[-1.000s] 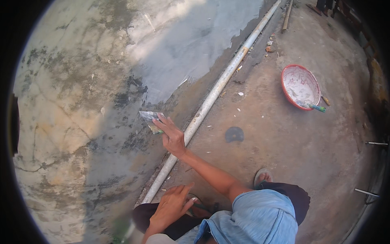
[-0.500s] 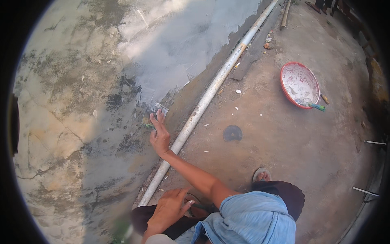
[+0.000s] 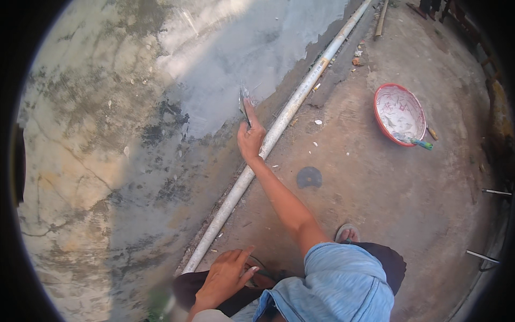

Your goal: The person applies white plaster to a cracked concrete wall using a trowel and a smaller putty knife. They repeatedly scoop plaster from a red bucket on the ground and spread it over the wall surface, smoothing the material in multiple passes.

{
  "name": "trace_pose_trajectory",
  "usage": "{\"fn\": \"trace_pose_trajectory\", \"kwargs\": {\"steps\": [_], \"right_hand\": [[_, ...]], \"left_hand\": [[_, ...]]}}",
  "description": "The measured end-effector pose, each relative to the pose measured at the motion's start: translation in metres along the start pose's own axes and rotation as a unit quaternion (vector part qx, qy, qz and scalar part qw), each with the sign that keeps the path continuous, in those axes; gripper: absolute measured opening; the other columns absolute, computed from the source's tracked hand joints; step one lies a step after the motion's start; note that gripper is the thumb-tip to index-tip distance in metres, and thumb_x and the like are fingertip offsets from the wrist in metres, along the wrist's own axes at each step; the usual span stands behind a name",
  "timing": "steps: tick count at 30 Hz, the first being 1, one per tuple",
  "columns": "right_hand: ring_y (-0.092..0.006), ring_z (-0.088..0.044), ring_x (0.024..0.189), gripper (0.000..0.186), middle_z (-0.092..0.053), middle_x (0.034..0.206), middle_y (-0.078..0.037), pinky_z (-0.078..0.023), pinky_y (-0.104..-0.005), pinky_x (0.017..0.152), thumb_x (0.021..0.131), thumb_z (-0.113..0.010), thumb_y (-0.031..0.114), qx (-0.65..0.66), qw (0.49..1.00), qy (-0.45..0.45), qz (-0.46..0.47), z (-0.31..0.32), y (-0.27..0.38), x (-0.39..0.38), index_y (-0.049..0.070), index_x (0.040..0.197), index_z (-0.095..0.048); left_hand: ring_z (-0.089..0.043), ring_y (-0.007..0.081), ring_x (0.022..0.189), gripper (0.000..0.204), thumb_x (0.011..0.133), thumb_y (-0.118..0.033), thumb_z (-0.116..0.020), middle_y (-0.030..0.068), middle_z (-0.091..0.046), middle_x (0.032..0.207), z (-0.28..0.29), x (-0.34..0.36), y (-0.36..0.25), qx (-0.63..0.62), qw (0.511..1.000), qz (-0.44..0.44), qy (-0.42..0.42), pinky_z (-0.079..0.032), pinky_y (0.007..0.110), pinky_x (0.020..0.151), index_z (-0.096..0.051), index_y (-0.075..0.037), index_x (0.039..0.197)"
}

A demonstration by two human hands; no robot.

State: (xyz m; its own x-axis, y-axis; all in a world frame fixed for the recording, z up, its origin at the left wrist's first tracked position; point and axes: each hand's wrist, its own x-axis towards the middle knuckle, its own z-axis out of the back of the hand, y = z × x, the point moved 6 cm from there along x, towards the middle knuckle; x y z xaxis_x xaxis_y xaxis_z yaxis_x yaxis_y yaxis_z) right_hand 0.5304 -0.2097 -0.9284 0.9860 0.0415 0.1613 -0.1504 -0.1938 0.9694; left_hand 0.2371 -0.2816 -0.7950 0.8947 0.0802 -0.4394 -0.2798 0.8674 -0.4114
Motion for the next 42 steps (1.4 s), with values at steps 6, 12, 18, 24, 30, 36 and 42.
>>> {"fn": "trace_pose_trajectory", "kwargs": {"steps": [6,12,18,24,30,36,42], "right_hand": [[-0.0343,-0.052,0.127,0.066,-0.055,0.138,-0.015,-0.042,-0.0404,0.106,0.072,-0.047,-0.014,-0.013,0.965,0.176,0.193,-0.038,0.055,-0.149,0.010,0.133,-0.059],[-0.0284,-0.058,0.122,0.059,-0.060,0.132,-0.016,-0.047,-0.0380,0.102,0.079,-0.045,-0.011,-0.010,0.992,0.051,0.119,0.025,0.007,-0.075,0.006,0.134,-0.057],[-0.0364,-0.043,0.134,0.066,-0.044,0.146,-0.020,-0.047,-0.0381,0.099,0.081,-0.043,-0.008,-0.055,0.995,-0.023,0.077,-0.021,-0.024,-0.026,0.008,0.145,-0.044],[-0.0382,-0.037,0.137,0.072,-0.039,0.149,-0.022,-0.042,-0.0380,0.103,0.077,-0.046,-0.012,-0.027,0.996,0.060,0.065,-0.059,0.011,-0.138,0.007,0.146,-0.043],[-0.0275,-0.060,0.118,0.047,-0.060,0.130,-0.015,-0.047,-0.0324,0.095,0.084,-0.046,-0.008,0.044,0.982,0.183,-0.005,0.000,0.007,-0.159,0.000,0.130,-0.053],[-0.0054,-0.052,0.072,0.018,-0.059,0.096,0.001,-0.045,-0.0194,0.066,0.093,-0.051,0.011,0.394,0.860,0.101,-0.310,0.048,-0.067,-0.083,0.007,0.110,-0.055],[-0.0102,-0.056,0.078,0.024,-0.059,0.095,-0.002,-0.047,-0.0272,0.073,0.101,-0.049,0.027,0.357,0.881,-0.040,-0.309,0.060,-0.076,-0.059,0.006,0.107,-0.056]], "left_hand": [[-0.060,0.0357,0.099,0.049,0.089,-0.026,-0.065,0.0170,-0.061,0.103,-0.003,0.007,-0.002,-0.003,1.000,-0.011,0.011,-0.047,0.043,0.088,-0.050,-0.004,0.131],[-0.059,0.0357,0.101,0.051,0.089,-0.026,-0.065,0.0173,-0.061,0.104,0.006,0.000,0.001,-0.001,1.000,0.006,-0.006,-0.046,0.043,0.090,-0.049,-0.004,0.132],[-0.059,0.0348,0.101,0.051,0.089,-0.025,-0.065,0.0159,-0.061,0.104,0.002,-0.007,-0.003,0.001,1.000,0.004,0.011,-0.046,0.043,0.090,-0.049,-0.004,0.133],[-0.059,0.0346,0.099,0.051,0.088,-0.023,-0.066,0.0152,-0.061,0.101,-0.001,0.002,-0.008,-0.002,1.000,-0.014,0.012,-0.046,0.043,0.089,-0.049,-0.004,0.133],[-0.059,0.0353,0.098,0.050,0.088,-0.023,-0.066,0.0152,-0.061,0.100,0.002,0.008,-0.007,-0.008,1.000,-0.019,-0.011,-0.047,0.043,0.088,-0.050,-0.004,0.131],[-0.059,0.0346,0.096,0.049,0.087,-0.023,-0.066,0.0156,-0.060,0.098,0.001,0.003,-0.010,-0.011,1.000,-0.014,-0.008,-0.046,0.042,0.086,-0.051,-0.002,0.128],[-0.059,0.0355,0.099,0.049,0.089,-0.025,-0.065,0.0159,-0.061,0.101,0.000,-0.003,-0.006,-0.011,1.000,0.002,-0.003,-0.046,0.043,0.088,-0.051,-0.003,0.130]]}}
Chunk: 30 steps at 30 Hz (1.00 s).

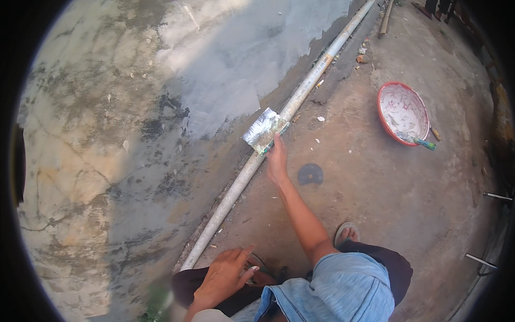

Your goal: The person applies white plaster to a cracked concrete wall using a trowel and a smaller putty knife. They repeatedly scoop plaster from a red bucket on the ground and spread it over the wall surface, smoothing the material in multiple passes.

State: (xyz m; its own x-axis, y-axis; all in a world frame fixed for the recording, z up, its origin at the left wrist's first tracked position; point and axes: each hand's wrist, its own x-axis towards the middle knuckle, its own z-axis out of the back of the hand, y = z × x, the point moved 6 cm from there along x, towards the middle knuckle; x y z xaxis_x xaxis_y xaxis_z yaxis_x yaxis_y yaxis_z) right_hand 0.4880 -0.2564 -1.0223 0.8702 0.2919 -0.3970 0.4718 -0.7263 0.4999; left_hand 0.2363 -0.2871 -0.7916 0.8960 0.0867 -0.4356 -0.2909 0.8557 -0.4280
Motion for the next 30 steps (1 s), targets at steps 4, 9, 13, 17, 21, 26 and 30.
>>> {"fn": "trace_pose_trajectory", "kwargs": {"steps": [4,9,13,17,21,26,30], "right_hand": [[-0.0337,-0.056,0.117,0.052,-0.054,0.134,-0.021,-0.041,-0.0396,0.100,0.104,-0.042,0.032,-0.367,0.912,-0.071,0.170,-0.017,-0.015,-0.006,-0.005,0.140,-0.040],[-0.0390,-0.037,0.137,0.054,-0.036,0.149,-0.025,-0.036,-0.0433,0.110,0.093,-0.050,0.006,-0.415,0.812,0.072,0.403,-0.106,-0.065,-0.054,-0.002,0.145,-0.037],[-0.0385,-0.040,0.135,0.064,-0.039,0.147,-0.026,-0.045,-0.0391,0.103,0.081,-0.060,-0.001,-0.455,0.776,0.088,0.428,-0.105,-0.068,-0.054,-0.002,0.143,-0.042],[-0.0371,-0.046,0.130,0.069,-0.043,0.143,-0.027,-0.048,-0.0367,0.099,0.075,-0.068,0.001,-0.479,0.768,0.112,0.410,-0.102,-0.061,-0.059,0.000,0.141,-0.046],[-0.0355,-0.053,0.124,0.071,-0.045,0.142,-0.025,-0.054,-0.0335,0.088,0.071,-0.071,0.001,-0.498,0.761,0.096,0.404,-0.104,-0.066,-0.065,0.002,0.139,-0.049],[-0.0319,-0.066,0.106,0.073,-0.048,0.140,-0.022,-0.055,-0.0317,0.083,0.070,-0.073,0.002,-0.526,0.783,0.199,0.264,-0.084,-0.076,-0.105,0.003,0.139,-0.049],[-0.0273,-0.069,0.096,0.055,-0.057,0.132,-0.015,-0.055,-0.0349,0.082,0.076,-0.071,0.004,-0.436,0.848,0.181,0.241,-0.037,-0.050,-0.086,0.003,0.129,-0.053]], "left_hand": [[-0.059,0.0357,0.101,0.049,0.090,-0.026,-0.065,0.0165,-0.061,0.103,0.001,-0.005,0.002,0.005,1.000,0.007,-0.001,-0.046,0.044,0.090,-0.050,-0.005,0.131],[-0.059,0.0345,0.101,0.049,0.089,-0.025,-0.065,0.0164,-0.061,0.105,0.002,-0.014,0.011,0.009,1.000,0.025,0.002,-0.047,0.043,0.090,-0.050,-0.005,0.132],[-0.059,0.0340,0.101,0.050,0.088,-0.025,-0.066,0.0160,-0.061,0.105,0.002,-0.025,0.016,0.013,1.000,0.021,-0.006,-0.047,0.042,0.090,-0.050,-0.006,0.132],[-0.059,0.0340,0.101,0.051,0.088,-0.025,-0.067,0.0160,-0.061,0.105,-0.002,-0.023,0.016,0.000,1.000,0.011,0.009,-0.046,0.042,0.091,-0.050,-0.005,0.132],[-0.059,0.0345,0.100,0.051,0.088,-0.024,-0.067,0.0161,-0.061,0.106,0.000,-0.012,0.007,0.005,1.000,-0.013,0.014,-0.047,0.042,0.090,-0.050,-0.005,0.132],[-0.059,0.0356,0.102,0.050,0.088,-0.023,-0.066,0.0171,-0.061,0.107,0.002,-0.001,-0.001,0.018,1.000,-0.010,0.015,-0.047,0.043,0.090,-0.050,-0.004,0.131],[-0.059,0.0364,0.102,0.050,0.088,-0.024,-0.066,0.0179,-0.061,0.106,0.002,-0.002,-0.009,0.007,1.000,-0.014,-0.004,-0.047,0.043,0.090,-0.049,-0.004,0.131]]}}
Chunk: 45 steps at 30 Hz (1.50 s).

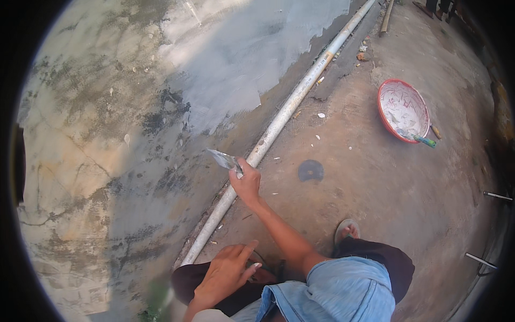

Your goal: The person applies white plaster to a cracked concrete wall using a trowel and a smaller putty knife. They repeatedly scoop plaster from a red bucket on the ground and spread it over the wall surface, smoothing the material in multiple passes.

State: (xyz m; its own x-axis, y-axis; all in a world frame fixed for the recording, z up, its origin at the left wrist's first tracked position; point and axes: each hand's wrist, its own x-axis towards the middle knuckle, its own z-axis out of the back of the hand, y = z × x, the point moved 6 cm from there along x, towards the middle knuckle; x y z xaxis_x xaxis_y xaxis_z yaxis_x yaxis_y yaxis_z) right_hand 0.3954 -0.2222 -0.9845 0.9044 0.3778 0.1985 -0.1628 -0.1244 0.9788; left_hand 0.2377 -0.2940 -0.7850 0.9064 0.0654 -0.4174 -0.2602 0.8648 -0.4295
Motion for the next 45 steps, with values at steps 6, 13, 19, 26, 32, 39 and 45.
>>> {"fn": "trace_pose_trajectory", "kwargs": {"steps": [6,13,19,26,32,39,45], "right_hand": [[-0.0212,-0.062,0.099,0.031,-0.061,0.108,-0.006,-0.051,-0.0401,0.096,0.091,-0.063,0.004,0.608,0.742,0.008,-0.283,0.001,-0.041,0.030,0.007,0.120,-0.050],[-0.0220,-0.063,0.091,0.028,-0.058,0.102,-0.009,-0.057,-0.0417,0.091,0.091,-0.068,0.012,0.514,0.786,0.070,-0.338,-0.057,-0.071,0.056,-0.001,0.108,-0.050],[-0.0225,-0.064,0.087,0.030,-0.059,0.097,-0.011,-0.062,-0.0378,0.083,0.089,-0.068,0.009,0.408,0.818,0.041,-0.404,-0.037,-0.083,0.054,-0.006,0.107,-0.051],[-0.0200,-0.065,0.096,0.029,-0.063,0.108,-0.009,-0.057,-0.0394,0.082,0.095,-0.056,0.012,0.407,0.866,-0.032,-0.288,0.036,-0.091,0.035,0.002,0.122,-0.049],[-0.0248,-0.066,0.089,0.037,-0.066,0.094,-0.011,-0.054,-0.0390,0.076,0.092,-0.051,0.014,0.120,0.950,-0.258,-0.129,0.123,-0.071,0.104,0.004,0.128,-0.050],[-0.0396,-0.067,0.078,0.043,-0.069,0.084,-0.021,-0.050,-0.0470,0.073,0.089,-0.052,0.011,-0.279,0.938,-0.204,-0.027,0.091,0.003,0.138,0.008,0.132,-0.055],[-0.0387,-0.067,0.078,0.047,-0.067,0.100,-0.025,-0.051,-0.0442,0.072,0.087,-0.052,0.010,-0.219,0.965,-0.141,-0.028,0.059,0.011,0.140,0.004,0.134,-0.054]], "left_hand": [[-0.059,0.0372,0.103,0.050,0.090,-0.026,-0.065,0.0192,-0.061,0.107,-0.001,-0.004,0.004,0.013,0.999,0.038,0.009,-0.047,0.043,0.091,-0.049,-0.004,0.131],[-0.059,0.0331,0.092,0.047,0.087,-0.022,-0.067,0.0151,-0.060,0.096,0.001,-0.013,0.002,0.020,0.999,-0.002,-0.046,-0.047,0.041,0.084,-0.053,-0.001,0.127],[-0.059,0.0362,0.102,0.048,0.090,-0.026,-0.064,0.0168,-0.062,0.107,-0.004,-0.016,0.008,0.006,1.000,0.023,0.002,-0.046,0.043,0.091,-0.051,-0.005,0.131],[-0.059,0.0362,0.103,0.049,0.090,-0.027,-0.065,0.0160,-0.062,0.106,0.004,-0.019,0.004,0.018,0.999,0.022,-0.016,-0.046,0.043,0.091,-0.050,-0.004,0.130],[-0.059,0.0359,0.104,0.051,0.089,-0.028,-0.065,0.0167,-0.062,0.107,-0.005,-0.028,0.007,0.012,1.000,0.017,-0.011,-0.046,0.043,0.092,-0.049,-0.005,0.132],[-0.058,0.0359,0.106,0.052,0.090,-0.028,-0.064,0.0166,-0.061,0.110,-0.001,-0.035,0.011,0.018,0.999,0.039,-0.015,-0.045,0.043,0.094,-0.048,-0.006,0.134],[-0.058,0.0354,0.107,0.051,0.090,-0.027,-0.065,0.0169,-0.062,0.109,-0.002,-0.039,0.011,0.009,0.999,0.044,0.003,-0.046,0.043,0.093,-0.049,-0.006,0.133]]}}
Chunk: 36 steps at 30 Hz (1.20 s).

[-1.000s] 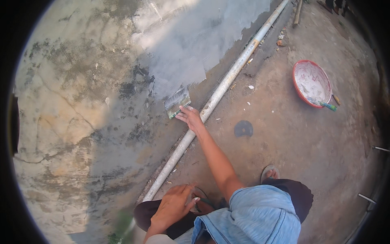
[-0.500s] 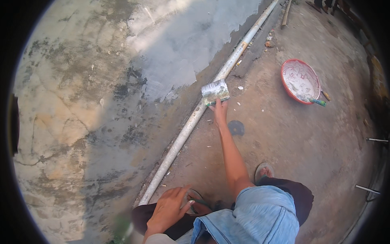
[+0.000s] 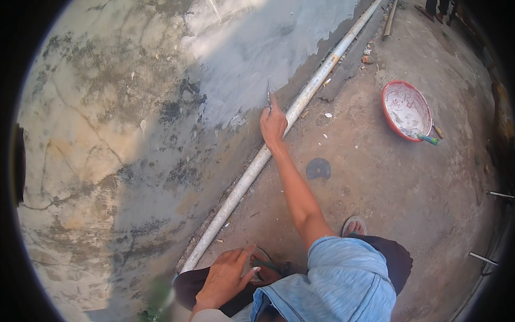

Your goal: The person applies white plaster to a cracked concrete wall using a trowel and a smaller putty knife. They repeatedly scoop plaster from a red bucket on the ground and spread it over the wall surface, smoothing the material in multiple passes.

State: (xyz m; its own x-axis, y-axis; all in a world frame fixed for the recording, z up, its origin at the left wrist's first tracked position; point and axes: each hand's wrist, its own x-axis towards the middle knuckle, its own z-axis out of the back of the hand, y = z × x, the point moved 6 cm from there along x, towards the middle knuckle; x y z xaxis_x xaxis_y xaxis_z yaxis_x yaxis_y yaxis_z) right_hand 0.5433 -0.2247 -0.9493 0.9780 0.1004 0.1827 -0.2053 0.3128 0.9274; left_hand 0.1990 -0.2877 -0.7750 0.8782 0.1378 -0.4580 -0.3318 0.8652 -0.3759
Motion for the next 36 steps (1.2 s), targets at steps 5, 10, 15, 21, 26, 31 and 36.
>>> {"fn": "trace_pose_trajectory", "kwargs": {"steps": [5,10,15,21,26,31,36], "right_hand": [[-0.0278,-0.057,0.055,0.053,-0.062,0.067,-0.020,-0.048,-0.0371,0.058,0.081,-0.060,0.002,0.101,0.978,-0.036,0.178,-0.026,0.067,-0.116,0.001,0.134,-0.054],[-0.0199,-0.056,0.052,0.047,-0.063,0.070,-0.019,-0.047,-0.0316,0.055,0.082,-0.060,0.000,0.132,0.974,0.087,0.160,0.000,0.067,-0.153,0.006,0.128,-0.061],[-0.0315,-0.064,0.060,0.038,-0.066,0.073,-0.022,-0.049,-0.0380,0.060,0.085,-0.055,0.004,0.034,0.998,-0.053,0.002,0.056,0.020,0.004,0.003,0.123,-0.063],[-0.0364,-0.068,0.082,0.042,-0.068,0.096,-0.026,-0.053,-0.0400,0.070,0.084,-0.058,0.006,0.052,0.995,-0.052,0.069,0.025,0.043,0.020,0.001,0.126,-0.060],[-0.0344,-0.063,0.111,0.045,-0.063,0.122,-0.021,-0.054,-0.0348,0.087,0.081,-0.059,-0.004,0.145,0.962,0.053,0.224,0.007,0.105,-0.104,0.001,0.126,-0.060],[-0.0292,-0.071,0.084,0.039,-0.070,0.102,-0.020,-0.054,-0.0341,0.069,0.084,-0.059,0.000,0.149,0.976,0.006,0.161,0.049,0.060,-0.055,0.003,0.123,-0.063],[-0.0320,-0.060,0.056,0.032,-0.062,0.067,-0.022,-0.045,-0.0410,0.060,0.090,-0.057,0.012,0.090,0.974,-0.195,0.075,0.066,-0.049,0.102,0.000,0.119,-0.065]], "left_hand": [[-0.059,0.0352,0.105,0.050,0.089,-0.027,-0.065,0.0169,-0.062,0.108,-0.004,0.010,0.002,-0.008,1.000,-0.028,-0.002,-0.046,0.043,0.092,-0.050,-0.005,0.132],[-0.059,0.0357,0.104,0.050,0.090,-0.027,-0.065,0.0166,-0.061,0.107,0.003,0.022,0.005,-0.006,1.000,-0.029,-0.001,-0.046,0.043,0.091,-0.050,-0.005,0.132],[-0.059,0.0357,0.103,0.049,0.090,-0.028,-0.064,0.0167,-0.061,0.105,0.000,0.016,0.000,-0.004,0.999,-0.033,-0.005,-0.047,0.043,0.091,-0.050,-0.005,0.131],[-0.059,0.0364,0.103,0.049,0.090,-0.028,-0.064,0.0177,-0.062,0.106,-0.001,0.019,0.001,0.002,1.000,-0.024,-0.003,-0.047,0.043,0.091,-0.050,-0.006,0.131],[-0.060,0.0364,0.101,0.048,0.090,-0.028,-0.064,0.0177,-0.062,0.105,-0.005,0.032,-0.001,-0.005,0.999,-0.031,0.009,-0.047,0.044,0.089,-0.050,-0.005,0.131],[-0.060,0.0364,0.100,0.049,0.091,-0.029,-0.063,0.0177,-0.062,0.105,-0.002,0.043,0.001,0.008,0.999,-0.038,0.001,-0.047,0.044,0.087,-0.050,-0.003,0.130],[-0.060,0.0362,0.102,0.050,0.090,-0.030,-0.064,0.0173,-0.062,0.106,-0.005,0.047,-0.004,0.024,0.999,-0.042,0.013,-0.047,0.044,0.089,-0.050,-0.002,0.130]]}}
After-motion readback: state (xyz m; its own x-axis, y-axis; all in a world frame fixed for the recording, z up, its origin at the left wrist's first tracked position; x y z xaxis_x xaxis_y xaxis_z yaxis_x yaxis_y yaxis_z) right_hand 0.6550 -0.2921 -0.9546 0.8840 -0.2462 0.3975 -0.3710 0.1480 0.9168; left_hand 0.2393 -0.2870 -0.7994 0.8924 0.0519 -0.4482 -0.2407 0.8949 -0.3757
